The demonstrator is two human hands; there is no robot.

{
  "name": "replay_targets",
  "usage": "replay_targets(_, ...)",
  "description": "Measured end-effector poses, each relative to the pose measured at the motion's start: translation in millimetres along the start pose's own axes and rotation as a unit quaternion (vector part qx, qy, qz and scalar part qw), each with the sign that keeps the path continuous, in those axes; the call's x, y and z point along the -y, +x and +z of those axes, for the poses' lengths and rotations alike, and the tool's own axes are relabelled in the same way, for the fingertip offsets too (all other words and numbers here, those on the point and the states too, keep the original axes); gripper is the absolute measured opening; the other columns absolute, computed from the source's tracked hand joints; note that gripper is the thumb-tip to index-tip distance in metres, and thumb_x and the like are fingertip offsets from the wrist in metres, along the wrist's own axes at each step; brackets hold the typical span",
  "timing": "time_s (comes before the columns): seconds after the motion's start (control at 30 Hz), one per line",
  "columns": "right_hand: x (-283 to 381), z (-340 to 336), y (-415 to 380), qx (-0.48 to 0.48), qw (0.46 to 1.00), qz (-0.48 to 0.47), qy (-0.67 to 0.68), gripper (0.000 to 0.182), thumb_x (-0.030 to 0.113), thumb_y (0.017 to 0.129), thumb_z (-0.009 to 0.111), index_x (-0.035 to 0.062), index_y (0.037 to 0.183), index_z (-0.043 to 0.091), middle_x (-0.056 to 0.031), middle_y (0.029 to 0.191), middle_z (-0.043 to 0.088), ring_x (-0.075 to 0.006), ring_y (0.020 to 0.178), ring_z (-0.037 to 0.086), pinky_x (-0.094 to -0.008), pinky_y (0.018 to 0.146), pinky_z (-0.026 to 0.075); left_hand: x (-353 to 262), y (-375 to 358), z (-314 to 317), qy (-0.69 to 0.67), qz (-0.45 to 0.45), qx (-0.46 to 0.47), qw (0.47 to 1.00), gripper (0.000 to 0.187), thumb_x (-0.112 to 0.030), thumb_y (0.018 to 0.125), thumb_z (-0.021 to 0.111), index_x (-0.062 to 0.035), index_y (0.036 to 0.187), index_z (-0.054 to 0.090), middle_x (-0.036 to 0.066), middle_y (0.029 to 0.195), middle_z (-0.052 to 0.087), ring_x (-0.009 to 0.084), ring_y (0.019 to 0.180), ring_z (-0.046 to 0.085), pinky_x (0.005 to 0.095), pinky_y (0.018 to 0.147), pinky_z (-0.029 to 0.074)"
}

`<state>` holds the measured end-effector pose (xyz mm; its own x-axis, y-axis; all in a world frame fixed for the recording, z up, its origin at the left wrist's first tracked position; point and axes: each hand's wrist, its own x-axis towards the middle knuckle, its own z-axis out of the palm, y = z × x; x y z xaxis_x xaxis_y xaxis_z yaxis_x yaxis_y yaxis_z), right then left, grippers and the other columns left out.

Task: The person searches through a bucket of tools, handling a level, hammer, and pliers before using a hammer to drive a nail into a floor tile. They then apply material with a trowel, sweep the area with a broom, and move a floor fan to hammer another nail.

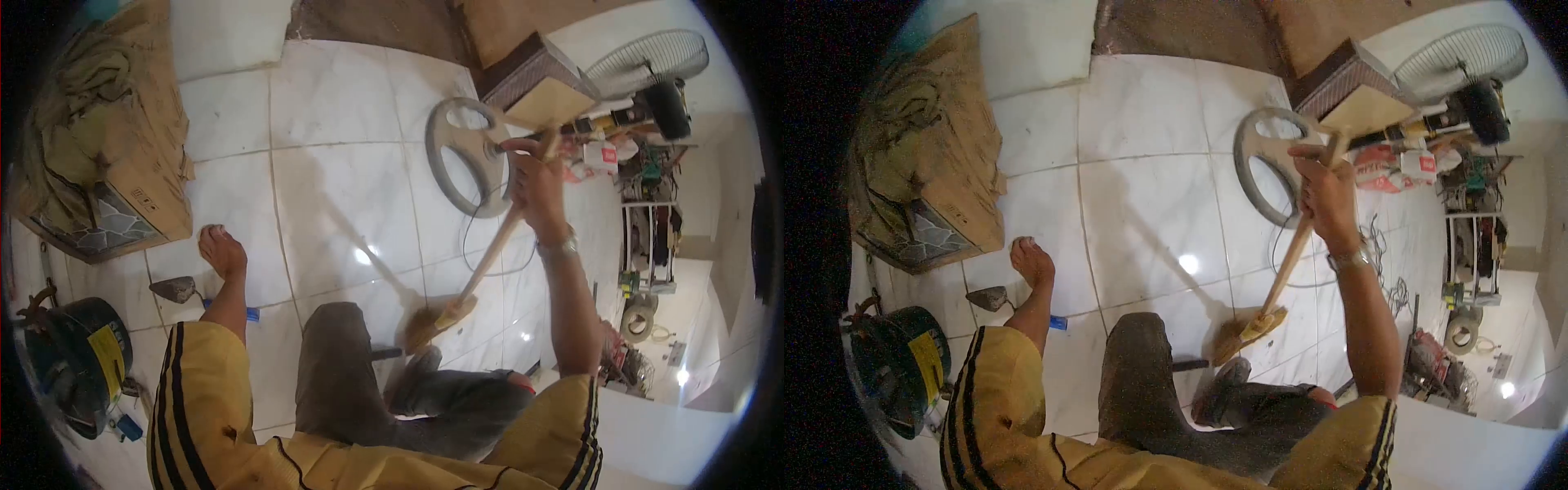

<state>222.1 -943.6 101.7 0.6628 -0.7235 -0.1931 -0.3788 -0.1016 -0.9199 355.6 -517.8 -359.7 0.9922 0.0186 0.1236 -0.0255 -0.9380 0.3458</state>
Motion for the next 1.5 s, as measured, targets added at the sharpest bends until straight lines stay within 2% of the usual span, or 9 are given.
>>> replay_targets(0.47,86,188,353,-0.076,0.923,-0.297,-0.234,0.025,0.022,0.087,0.067,-0.0017,0.093,0.074,-0.0106,0.068,0.066,-0.0162,0.059,0.064,-0.0371,0.053,0.051,-2,3,-1,-0.010,-0.045,0.046,0.998,0.022,-0.013,0.101,0.057,-0.0091,0.122,0.052,0.010,0.137,0.047,0.0321,0.136,0.041,0.0488,0.118,0.031)
replay_targets(0.63,163,192,356,-0.007,0.930,-0.367,0.023,0.018,0.018,0.093,0.065,0.0030,0.096,0.074,0.0002,0.064,0.055,-0.0123,0.052,0.052,-0.0320,0.048,0.044,-2,1,-3,-0.004,-0.036,0.033,0.999,0.019,-0.012,0.102,0.056,-0.0097,0.121,0.052,0.010,0.139,0.046,0.0311,0.137,0.039,0.0486,0.117,0.032)
replay_targets(0.9,162,85,372,-0.077,0.866,-0.477,0.130,0.020,0.019,0.093,0.072,0.0018,0.101,0.069,-0.0050,0.075,0.063,-0.0153,0.061,0.056,-0.0321,0.052,0.047,3,2,14,0.018,-0.037,0.025,0.999,0.020,-0.018,0.107,0.048,-0.0086,0.123,0.051,0.010,0.139,0.045,0.0329,0.136,0.039,0.0489,0.118,0.028)
replay_targets(1.0,139,30,243,-0.085,0.883,-0.423,-0.188,0.031,0.030,0.100,0.069,0.0004,0.108,0.067,-0.0054,0.078,0.062,-0.0131,0.068,0.059,-0.0275,0.055,0.047,4,-5,12,0.011,-0.004,-0.018,1.000,0.021,-0.017,0.106,0.048,-0.0063,0.124,0.051,0.012,0.138,0.047,0.0342,0.133,0.041,0.0488,0.118,0.027)
replay_targets(1.13,126,-18,67,-0.057,0.965,-0.256,-0.001,0.044,0.038,0.107,0.055,-0.0010,0.125,0.063,-0.0078,0.085,0.066,-0.0096,0.073,0.063,-0.0301,0.064,0.058,4,-3,5,0.001,-0.006,-0.017,1.000,0.021,-0.014,0.103,0.051,-0.0064,0.123,0.051,0.013,0.135,0.049,0.0343,0.132,0.042,0.0490,0.117,0.028)
replay_targets(1.2,113,-57,14,-0.159,0.861,-0.429,-0.222,0.044,0.039,0.108,0.053,0.0015,0.130,0.059,-0.0094,0.096,0.067,-0.0110,0.073,0.063,-0.0322,0.070,0.063,-2,-1,3,-0.015,-0.004,-0.009,1.000,0.022,-0.013,0.102,0.052,-0.0068,0.122,0.052,0.013,0.134,0.050,0.0337,0.132,0.042,0.0491,0.116,0.028)
replay_targets(1.27,109,-91,-52,-0.103,0.949,-0.249,0.161,0.033,0.032,0.106,0.058,0.0045,0.125,0.059,-0.0112,0.107,0.064,-0.0132,0.082,0.066,-0.0322,0.071,0.064,3,0,0,-0.046,-0.005,0.017,0.999,0.022,-0.013,0.100,0.054,-0.0076,0.121,0.052,0.012,0.134,0.050,0.0329,0.132,0.043,0.0491,0.116,0.028)
replay_targets(1.4,42,-139,-184,-0.120,0.945,-0.209,0.220,0.034,0.025,0.102,0.064,0.0059,0.129,0.060,-0.0092,0.112,0.066,-0.0168,0.088,0.067,-0.0358,0.071,0.062,3,-2,3,0.004,0.033,-0.061,0.998,0.022,-0.015,0.099,0.056,-0.0089,0.120,0.054,0.011,0.133,0.051,0.0315,0.131,0.044,0.0490,0.116,0.029)
replay_targets(1.5,-17,-116,-285,0.066,0.938,-0.042,0.339,0.041,0.033,0.102,0.058,-0.0020,0.122,0.058,-0.0304,0.107,0.066,-0.0431,0.095,0.069,-0.0524,0.078,0.062,1,-4,-2,0.015,0.023,-0.067,0.997,0.024,-0.018,0.100,0.057,-0.0084,0.122,0.055,0.010,0.135,0.052,0.0309,0.130,0.045,0.0484,0.116,0.030)
